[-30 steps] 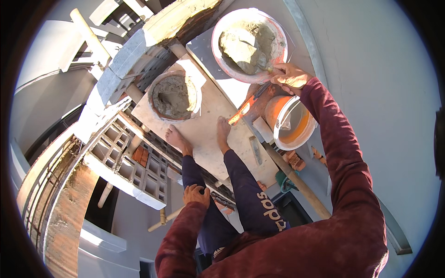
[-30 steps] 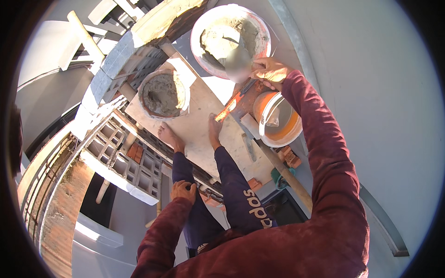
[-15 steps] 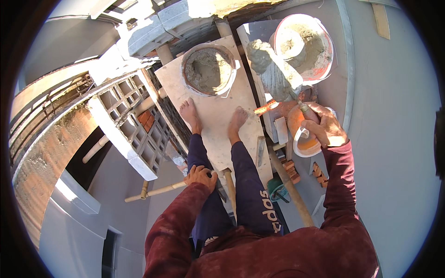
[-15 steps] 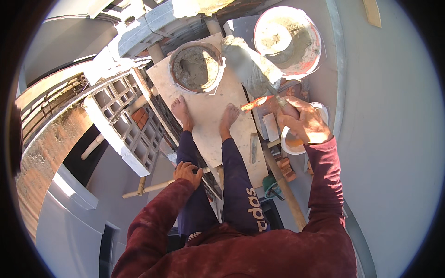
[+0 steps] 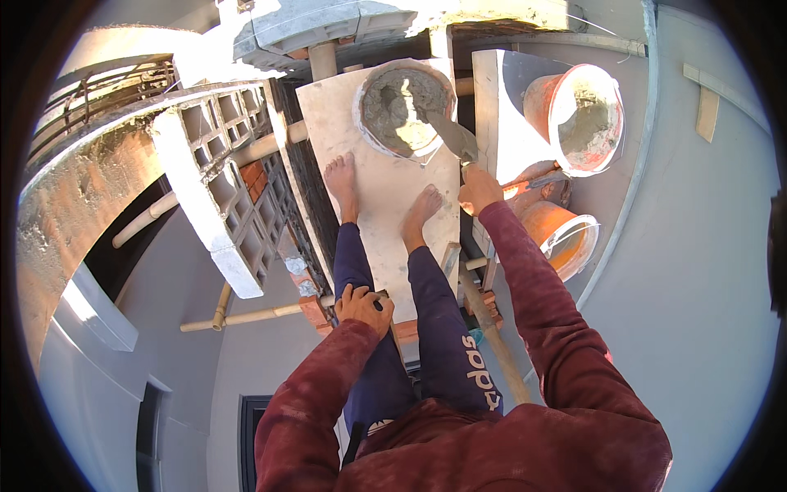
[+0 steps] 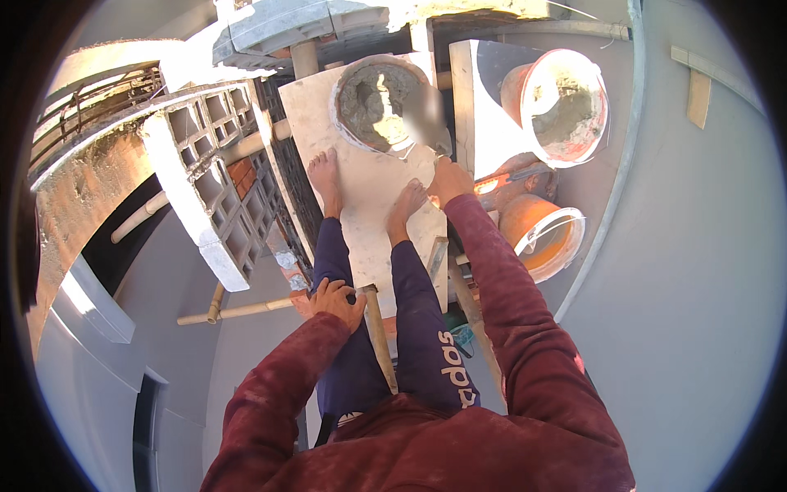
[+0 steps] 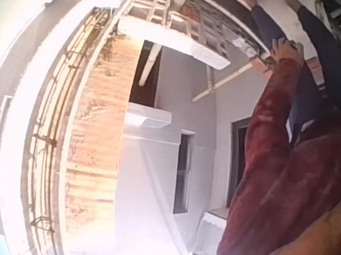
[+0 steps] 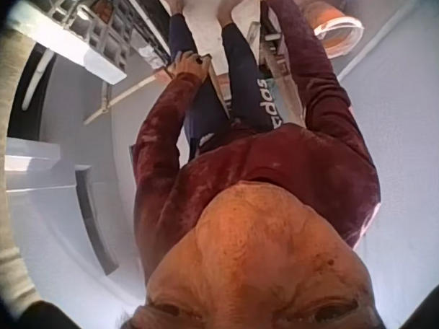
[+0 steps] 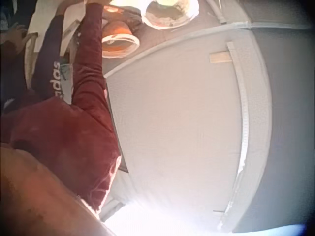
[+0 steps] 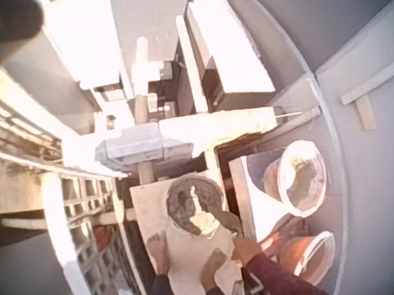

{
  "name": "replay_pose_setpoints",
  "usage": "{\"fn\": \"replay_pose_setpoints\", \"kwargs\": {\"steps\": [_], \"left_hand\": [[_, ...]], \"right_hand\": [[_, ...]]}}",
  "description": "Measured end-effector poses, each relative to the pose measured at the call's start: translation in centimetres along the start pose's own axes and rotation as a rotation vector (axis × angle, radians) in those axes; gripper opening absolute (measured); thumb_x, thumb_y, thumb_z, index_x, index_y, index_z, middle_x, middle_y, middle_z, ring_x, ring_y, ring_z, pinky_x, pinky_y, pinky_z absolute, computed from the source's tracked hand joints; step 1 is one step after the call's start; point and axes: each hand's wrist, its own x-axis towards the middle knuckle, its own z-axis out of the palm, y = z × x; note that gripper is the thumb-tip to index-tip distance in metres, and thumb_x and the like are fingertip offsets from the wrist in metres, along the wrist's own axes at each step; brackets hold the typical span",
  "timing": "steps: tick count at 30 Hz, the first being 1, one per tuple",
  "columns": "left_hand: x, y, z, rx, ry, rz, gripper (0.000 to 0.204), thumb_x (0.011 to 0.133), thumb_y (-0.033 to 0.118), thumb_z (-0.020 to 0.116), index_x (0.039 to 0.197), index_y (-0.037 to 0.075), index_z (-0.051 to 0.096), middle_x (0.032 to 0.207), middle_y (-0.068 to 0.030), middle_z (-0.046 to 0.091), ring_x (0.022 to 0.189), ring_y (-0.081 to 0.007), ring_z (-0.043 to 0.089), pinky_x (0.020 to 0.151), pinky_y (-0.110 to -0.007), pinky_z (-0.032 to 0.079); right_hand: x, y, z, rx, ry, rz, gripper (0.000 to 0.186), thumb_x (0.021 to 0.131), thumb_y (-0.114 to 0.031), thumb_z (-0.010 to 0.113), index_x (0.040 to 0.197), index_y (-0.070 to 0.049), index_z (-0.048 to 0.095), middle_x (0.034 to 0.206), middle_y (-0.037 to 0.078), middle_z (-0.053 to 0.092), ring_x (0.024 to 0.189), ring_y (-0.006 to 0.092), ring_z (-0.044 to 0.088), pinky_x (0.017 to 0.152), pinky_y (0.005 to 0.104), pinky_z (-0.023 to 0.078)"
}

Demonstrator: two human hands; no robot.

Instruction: The person scoops mortar from a bucket using a trowel and applies it to a partially built brick wall. They then pick up a red brick, place it onto the mortar, and tap it into position.

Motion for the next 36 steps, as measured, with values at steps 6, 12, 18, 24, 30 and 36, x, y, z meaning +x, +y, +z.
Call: {"fn": "replay_pose_setpoints", "kwargs": {"steps": [6,12,18,24,30,36], "left_hand": [[0.2,-0.8,0.2,-0.058,-0.021,0.011,0.049,0.087,0.047,0.057,0.119,0.014,0.072,0.142,-0.0074,0.054,0.146,-0.0328,0.030,0.119,-0.053,0.020],[0.4,-1.0,0.8,-0.054,0.018,0.020,0.047,0.087,0.049,0.057,0.113,0.014,0.075,0.139,-0.0079,0.058,0.144,-0.0339,0.033,0.118,-0.051,0.022],[0.4,-0.6,0.3,-0.058,0.036,0.029,0.047,0.086,0.048,0.057,0.112,0.014,0.076,0.140,-0.0078,0.057,0.144,-0.0335,0.034,0.119,-0.050,0.022],[0.4,-0.4,-0.3,-0.041,0.013,0.034,0.047,0.087,0.049,0.058,0.112,0.014,0.075,0.140,-0.0074,0.057,0.145,-0.0331,0.033,0.119,-0.050,0.022],[0.5,-0.6,-0.3,-0.066,-0.035,0.011,0.050,0.087,0.048,0.057,0.118,0.012,0.072,0.143,-0.0075,0.053,0.147,-0.0326,0.029,0.119,-0.052,0.018],[0.4,-0.8,-0.3,-0.041,-0.007,0.027,0.047,0.088,0.049,0.059,0.113,0.013,0.075,0.141,-0.0083,0.056,0.146,-0.0337,0.031,0.119,-0.050,0.021]], "right_hand": [[9.2,-4.5,1.3,0.223,-0.452,-0.069,0.033,0.081,-0.019,0.072,0.107,-0.001,0.064,0.096,0.022,0.070,0.091,0.0367,0.069,0.074,0.0447,0.056],[8.0,-0.4,0.1,1.436,-0.861,0.261,0.019,0.098,-0.019,0.056,0.105,-0.001,0.056,0.077,0.003,0.053,0.055,0.0087,0.043,0.047,0.0227,0.041],[2.4,0.4,-4.1,1.514,-0.820,0.213,0.017,0.098,-0.020,0.057,0.104,-0.004,0.057,0.077,0.002,0.054,0.055,0.0068,0.047,0.044,0.0219,0.039],[1.2,-0.7,-3.4,1.157,-0.499,0.056,0.022,0.098,-0.025,0.057,0.099,-0.003,0.058,0.077,0.004,0.056,0.058,0.0121,0.051,0.049,0.0285,0.042],[6.7,-2.0,3.9,0.751,-0.103,0.023,0.042,0.100,-0.039,0.050,0.104,0.001,0.059,0.088,0.017,0.062,0.070,0.0275,0.061,0.064,0.0425,0.049],[9.4,-1.6,6.4,0.927,-0.410,0.227,0.040,0.099,-0.044,0.050,0.101,-0.005,0.056,0.074,0.010,0.055,0.053,0.0212,0.053,0.048,0.0399,0.042]]}}
